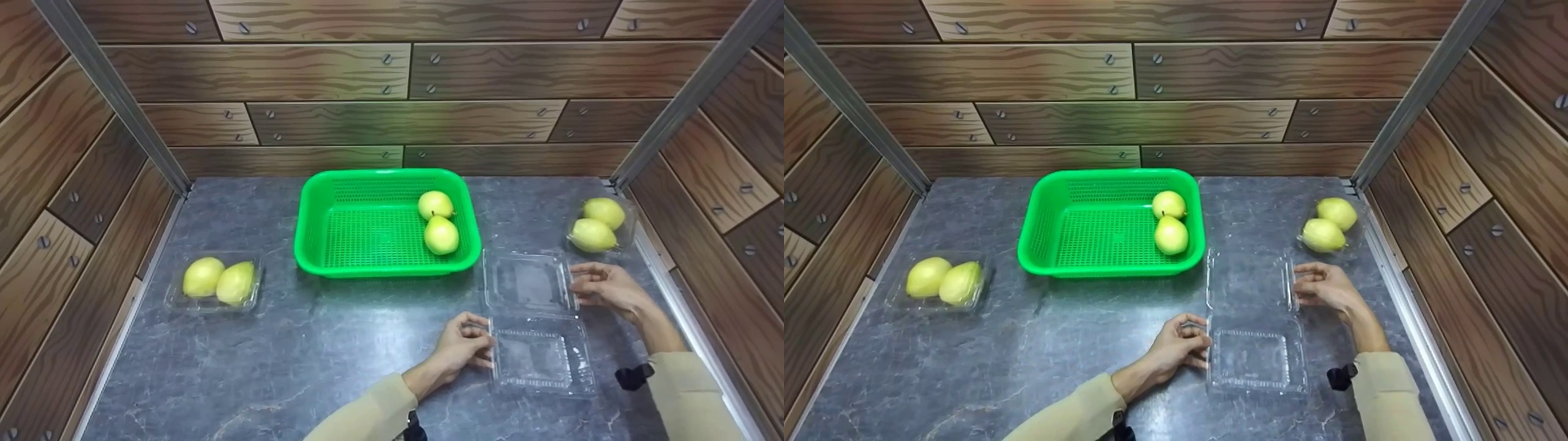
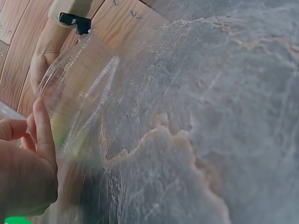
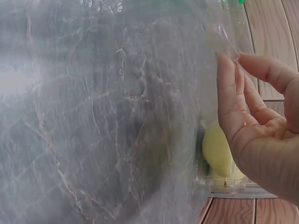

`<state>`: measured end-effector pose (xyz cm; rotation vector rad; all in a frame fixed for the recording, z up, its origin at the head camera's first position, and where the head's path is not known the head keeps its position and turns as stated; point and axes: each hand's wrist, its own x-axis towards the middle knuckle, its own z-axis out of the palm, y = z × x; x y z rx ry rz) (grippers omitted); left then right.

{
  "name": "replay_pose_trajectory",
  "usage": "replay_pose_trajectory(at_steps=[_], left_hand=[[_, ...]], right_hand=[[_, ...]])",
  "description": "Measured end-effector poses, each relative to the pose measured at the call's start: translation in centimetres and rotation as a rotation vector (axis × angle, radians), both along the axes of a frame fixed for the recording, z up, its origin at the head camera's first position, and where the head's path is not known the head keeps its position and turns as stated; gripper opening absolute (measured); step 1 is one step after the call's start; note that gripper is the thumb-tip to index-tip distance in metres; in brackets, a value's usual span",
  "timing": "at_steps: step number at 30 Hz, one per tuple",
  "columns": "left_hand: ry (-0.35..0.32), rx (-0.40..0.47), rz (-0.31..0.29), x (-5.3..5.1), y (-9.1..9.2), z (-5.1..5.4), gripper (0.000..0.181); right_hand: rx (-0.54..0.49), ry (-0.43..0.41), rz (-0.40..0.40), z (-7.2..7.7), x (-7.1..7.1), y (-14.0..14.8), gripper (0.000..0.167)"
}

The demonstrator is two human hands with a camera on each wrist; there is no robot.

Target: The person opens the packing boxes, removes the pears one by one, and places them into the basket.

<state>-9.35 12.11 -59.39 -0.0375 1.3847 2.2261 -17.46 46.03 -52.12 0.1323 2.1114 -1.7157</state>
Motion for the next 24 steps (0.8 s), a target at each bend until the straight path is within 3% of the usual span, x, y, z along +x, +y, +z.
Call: replay_pose_trajectory(at_steps=[10, 18, 21, 24], left_hand=[[-0.021, -0.020, 0.024, -0.3, 0.2, -0.2, 0.031], [-0.032, -0.007, 0.047, -0.7, 0.3, -0.3, 0.034], [-0.035, -0.004, 0.056, -0.8, 0.4, -0.2, 0.034], [-0.034, -0.009, 0.070, -1.1, 0.3, -0.2, 0.033]], right_hand=[[0.091, -0.004, -0.010, -1.0, -0.6, -0.5, 0.046], [0.090, -0.002, -0.041, -1.7, -0.7, -0.8, 0.062], [0.131, 0.052, -0.048, -1.6, -0.1, -1.1, 0.060], [0.244, 0.167, -0.050, -1.2, 0.6, -2.0, 0.055]])
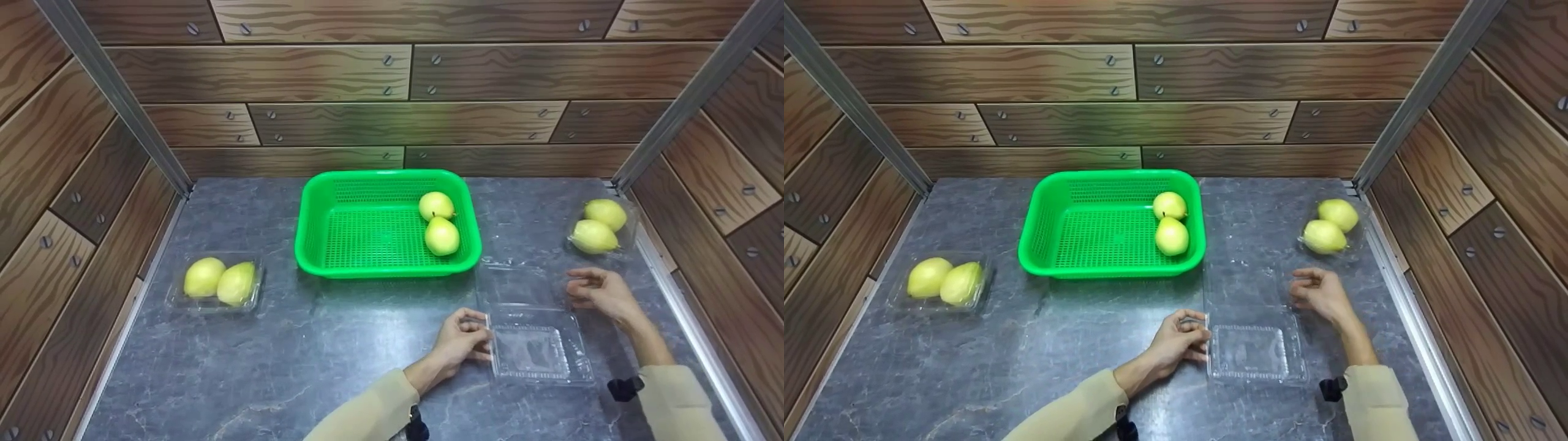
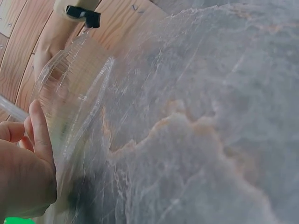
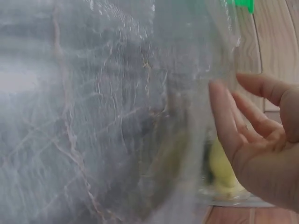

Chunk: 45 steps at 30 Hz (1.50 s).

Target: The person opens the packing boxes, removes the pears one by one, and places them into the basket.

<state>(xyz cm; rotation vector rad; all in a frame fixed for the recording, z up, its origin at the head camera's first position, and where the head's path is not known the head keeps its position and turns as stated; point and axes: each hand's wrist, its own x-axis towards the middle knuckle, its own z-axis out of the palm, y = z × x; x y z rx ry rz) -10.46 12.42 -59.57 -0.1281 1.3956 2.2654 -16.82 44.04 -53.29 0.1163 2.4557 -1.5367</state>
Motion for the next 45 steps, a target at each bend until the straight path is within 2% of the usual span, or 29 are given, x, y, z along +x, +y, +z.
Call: replay_pose_trajectory(at_steps=[6, 10, 17, 23, 30, 36, 45], left_hand=[[0.016, -0.018, 0.015, -0.5, 0.0, 0.2, 0.033], [0.005, -0.024, 0.022, -0.9, 0.1, 0.3, 0.033], [0.004, -0.031, 0.034, -1.4, 0.7, 0.3, 0.032], [0.014, -0.024, 0.027, -2.1, 1.1, 0.4, 0.030], [0.009, -0.027, 0.051, -2.8, 1.3, 0.3, 0.028], [0.013, -0.016, 0.057, -3.4, 1.7, 0.5, 0.027], [0.004, -0.032, 0.075, -3.7, 1.9, 0.4, 0.027]], right_hand=[[0.326, 0.263, 0.056, 0.8, 1.9, -2.2, 0.041], [0.471, 0.410, 0.067, 0.9, 3.5, -3.5, 0.038], [0.518, 0.534, 0.073, 0.7, 6.4, -5.6, 0.036], [0.566, 0.679, 0.068, 0.1, 8.5, -6.9, 0.034], [0.621, 0.801, 0.065, -1.1, 10.7, -7.8, 0.043], [0.681, 0.884, 0.083, -2.0, 11.5, -8.3, 0.039], [0.715, 0.905, 0.096, -2.4, 12.0, -8.5, 0.033]])
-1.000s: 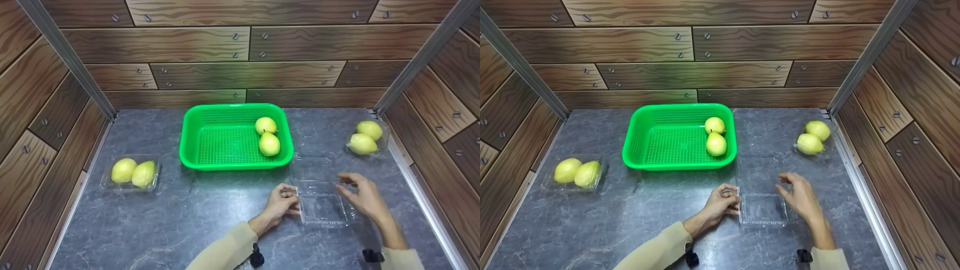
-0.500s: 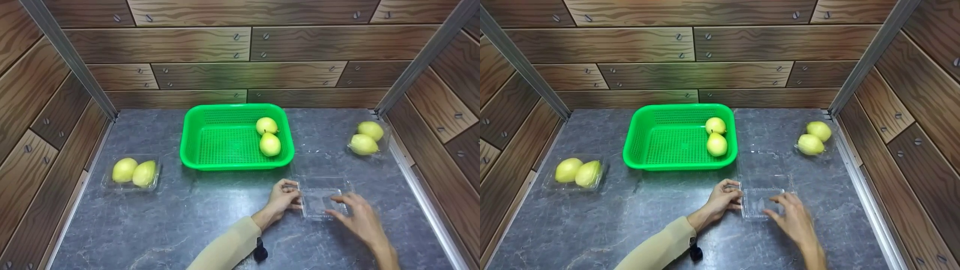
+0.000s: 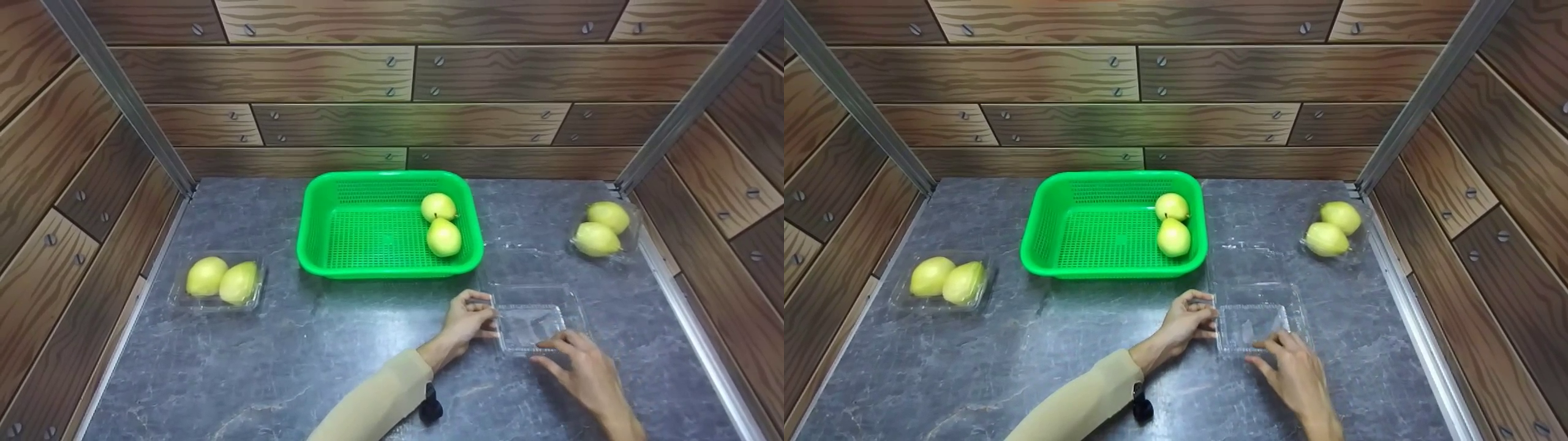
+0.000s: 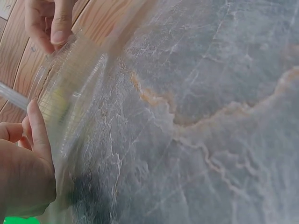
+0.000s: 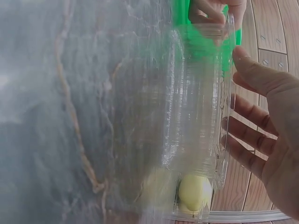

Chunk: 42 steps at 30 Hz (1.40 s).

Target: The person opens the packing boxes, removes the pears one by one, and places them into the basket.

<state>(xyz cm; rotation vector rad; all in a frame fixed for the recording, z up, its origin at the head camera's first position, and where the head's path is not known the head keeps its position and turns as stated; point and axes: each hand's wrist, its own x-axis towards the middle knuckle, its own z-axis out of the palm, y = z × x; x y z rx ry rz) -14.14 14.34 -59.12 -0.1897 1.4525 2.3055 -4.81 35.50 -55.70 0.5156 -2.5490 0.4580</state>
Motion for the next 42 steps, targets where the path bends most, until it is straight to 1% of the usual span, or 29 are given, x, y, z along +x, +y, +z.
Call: replay_pose_trajectory(at_steps=[5, 9, 11, 14, 18, 19, 23, 26, 29, 30, 32, 35, 38, 42], left_hand=[[0.004, -0.001, -0.005, -0.2, 0.1, 0.0, 0.027], [-0.005, -0.013, -0.007, -0.2, 0.1, 0.1, 0.026], [-0.002, -0.033, -0.008, -0.1, 0.1, 0.2, 0.026], [-0.016, -0.060, -0.005, 0.0, 0.1, 0.4, 0.025], [-0.018, -0.130, -0.009, 0.2, -0.5, 0.8, 0.027], [-0.009, -0.152, -0.013, 0.3, -0.7, 0.9, 0.028], [0.076, -0.227, -0.035, 0.3, -2.1, 1.3, 0.027], [0.185, -0.290, -0.060, 0.3, -3.5, 1.5, 0.028], [0.296, -0.354, -0.077, 0.4, -4.9, 2.0, 0.028], [0.336, -0.381, -0.075, 0.4, -5.4, 2.2, 0.028], [0.393, -0.428, -0.066, 0.5, -6.3, 2.7, 0.027], [0.459, -0.515, -0.043, 0.7, -7.7, 3.6, 0.028], [0.509, -0.603, -0.027, 0.8, -9.2, 4.5, 0.028], [0.626, -0.719, -0.009, 0.8, -11.3, 5.3, 0.028]], right_hand=[[0.043, 0.044, 0.027, -0.2, 0.1, 0.1, 0.031], [0.080, 0.074, 0.032, -0.2, 0.0, 0.2, 0.030], [0.094, 0.080, 0.031, -0.3, 0.0, 0.2, 0.029], [0.100, 0.085, 0.040, -0.3, -0.1, 0.4, 0.028], [0.097, 0.111, 0.073, -0.4, -0.6, 0.6, 0.026], [0.096, 0.120, 0.082, -0.4, -0.7, 0.7, 0.025], [0.088, 0.145, 0.107, -0.5, -1.2, 1.2, 0.021], [0.083, 0.145, 0.112, -0.4, -1.5, 1.4, 0.023], [0.082, 0.133, 0.108, -0.4, -1.9, 1.5, 0.025], [0.082, 0.129, 0.106, -0.4, -2.0, 1.5, 0.025], [0.083, 0.127, 0.100, -0.4, -2.2, 1.5, 0.025], [0.089, 0.126, 0.091, -0.3, -2.6, 1.6, 0.024], [0.091, 0.127, 0.091, -0.3, -3.0, 1.6, 0.025], [0.091, 0.120, 0.098, -0.3, -3.7, 1.6, 0.025]])
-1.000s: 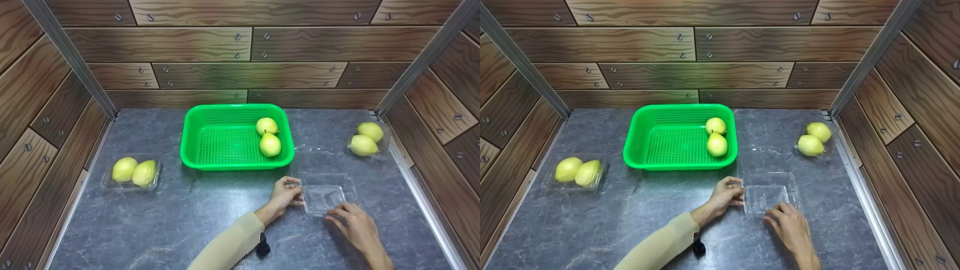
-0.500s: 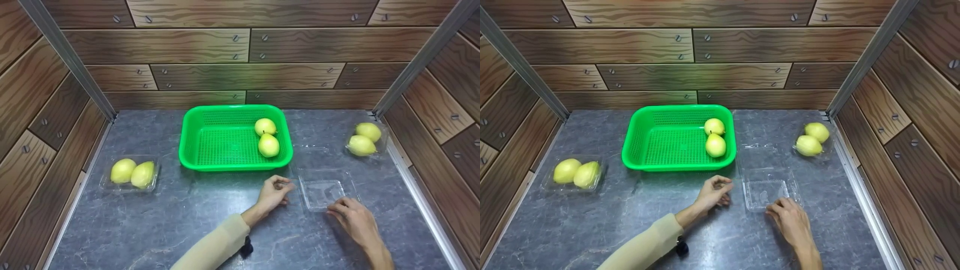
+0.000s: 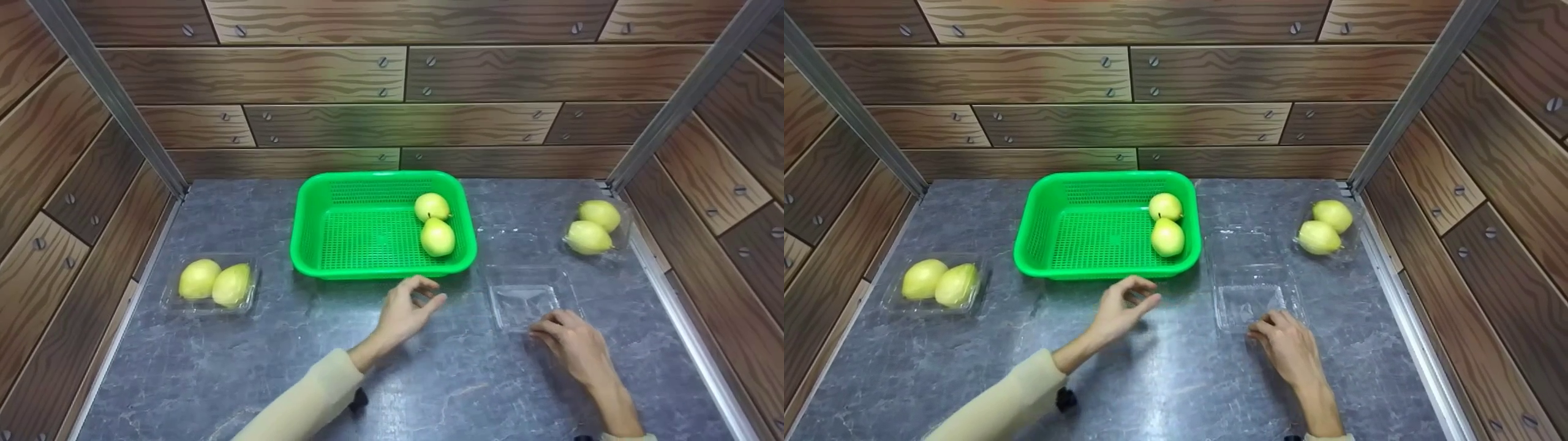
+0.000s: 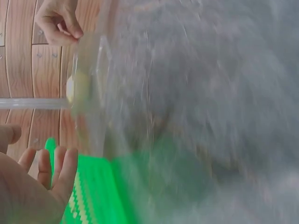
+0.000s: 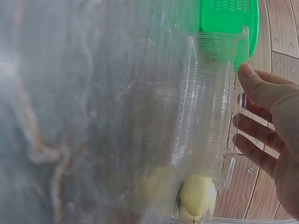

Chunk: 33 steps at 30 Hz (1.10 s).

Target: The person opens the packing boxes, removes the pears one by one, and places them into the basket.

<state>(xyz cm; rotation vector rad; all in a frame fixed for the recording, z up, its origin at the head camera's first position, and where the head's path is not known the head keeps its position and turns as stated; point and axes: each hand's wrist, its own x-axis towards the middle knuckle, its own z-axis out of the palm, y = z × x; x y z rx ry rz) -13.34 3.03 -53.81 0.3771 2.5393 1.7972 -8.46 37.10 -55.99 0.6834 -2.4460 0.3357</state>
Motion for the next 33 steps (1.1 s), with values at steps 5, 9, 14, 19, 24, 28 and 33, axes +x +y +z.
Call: replay_pose_trajectory(at_steps=[5, 9, 14, 19, 24, 28, 33], left_hand=[[0.162, -0.138, 0.021, 0.0, -2.6, 0.8, 0.031], [0.285, -0.262, 0.097, 0.0, -4.2, 0.9, 0.032], [0.396, -0.327, 0.157, -0.3, -6.1, 0.7, 0.034], [0.486, -0.392, 0.189, -0.9, -8.3, 0.1, 0.035], [0.533, -0.448, 0.228, -1.4, -10.5, -0.5, 0.034], [0.531, -0.473, 0.254, -1.7, -11.8, -1.0, 0.032], [0.559, -0.502, 0.288, -2.2, -12.8, -1.4, 0.027]], right_hand=[[0.013, -0.011, 0.014, 0.1, -0.7, 0.0, 0.026], [0.015, -0.025, 0.032, 0.2, -1.3, -0.2, 0.028], [0.025, -0.032, 0.043, 0.2, -2.0, -0.2, 0.029], [0.044, -0.017, 0.059, 0.1, -2.8, -0.3, 0.030], [0.053, -0.015, 0.076, 0.1, -3.7, -0.4, 0.033], [0.061, -0.036, 0.076, 0.1, -4.3, -0.5, 0.032], [0.072, -0.046, 0.070, 0.2, -5.1, -0.6, 0.030]])
